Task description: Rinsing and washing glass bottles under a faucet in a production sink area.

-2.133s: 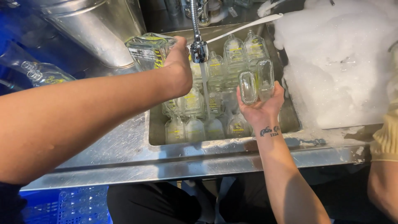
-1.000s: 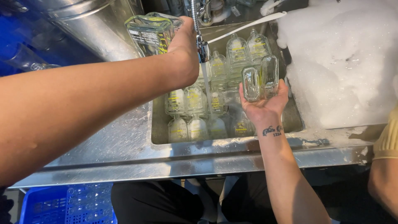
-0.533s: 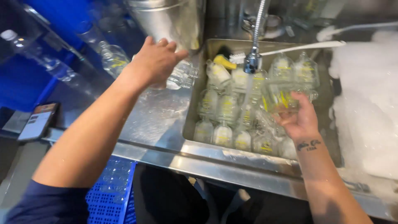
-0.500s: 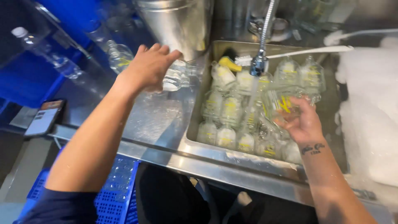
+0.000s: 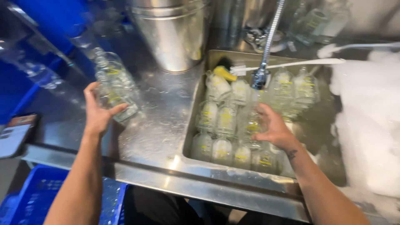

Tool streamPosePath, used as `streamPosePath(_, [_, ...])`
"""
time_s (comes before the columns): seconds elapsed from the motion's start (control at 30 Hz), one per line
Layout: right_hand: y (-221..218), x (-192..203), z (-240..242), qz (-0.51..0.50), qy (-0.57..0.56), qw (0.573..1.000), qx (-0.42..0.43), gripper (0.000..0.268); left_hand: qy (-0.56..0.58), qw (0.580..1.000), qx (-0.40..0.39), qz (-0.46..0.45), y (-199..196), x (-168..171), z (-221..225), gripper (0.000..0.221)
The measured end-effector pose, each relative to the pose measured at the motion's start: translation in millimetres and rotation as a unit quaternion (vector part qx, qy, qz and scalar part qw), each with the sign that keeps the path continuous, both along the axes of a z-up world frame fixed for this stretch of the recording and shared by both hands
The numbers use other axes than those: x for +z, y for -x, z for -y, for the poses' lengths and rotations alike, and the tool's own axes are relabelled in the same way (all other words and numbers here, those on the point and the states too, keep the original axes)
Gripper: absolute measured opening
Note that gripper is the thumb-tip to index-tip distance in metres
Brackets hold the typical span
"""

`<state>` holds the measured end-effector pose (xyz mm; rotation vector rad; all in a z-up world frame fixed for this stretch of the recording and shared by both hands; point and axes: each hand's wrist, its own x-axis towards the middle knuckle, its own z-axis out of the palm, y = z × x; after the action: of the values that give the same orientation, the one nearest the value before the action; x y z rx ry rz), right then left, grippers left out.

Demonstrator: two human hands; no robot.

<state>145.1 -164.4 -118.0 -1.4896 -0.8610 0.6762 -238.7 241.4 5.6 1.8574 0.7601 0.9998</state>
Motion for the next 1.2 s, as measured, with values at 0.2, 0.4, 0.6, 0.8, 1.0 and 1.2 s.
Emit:
streamPosePath(0.2, [41, 67, -9, 0.089, 0.129, 0.987, 0.021, 0.110, -0.039, 0.999, -0.014, -0.018, 6, 0, -13, 0.097])
streamPosePath(0.4, [20, 25, -4, -0.017, 0.076, 0.997, 0.005, 0.109, 0.031, 0.998, -0.043, 0.016, -1, -17, -43, 0.113])
streamPosePath(0.6, [52, 91, -13, -0.004, 0.235, 0.968, -0.084, 0.113, 0.019, 0.999, 0.024, -0.034, 0, 1, -25, 0.113])
streamPosePath(0.8, [57, 101, -15, 0.016, 0.246, 0.966, -0.073, 0.110, 0.029, 0.990, 0.109, -0.079, -4, -1, -19, 0.129])
streamPosePath(1.0, [40, 76, -14, 0.016, 0.194, 0.979, -0.054, 0.115, -0.242, 0.908, 0.341, -0.017, -39, 21, 57, 0.102])
streamPosePath(1.2, [24, 36, -11, 0.017, 0.101, 0.994, -0.046, 0.107, -0.131, 0.930, -0.316, -0.134, -154, 10, 218, 0.109])
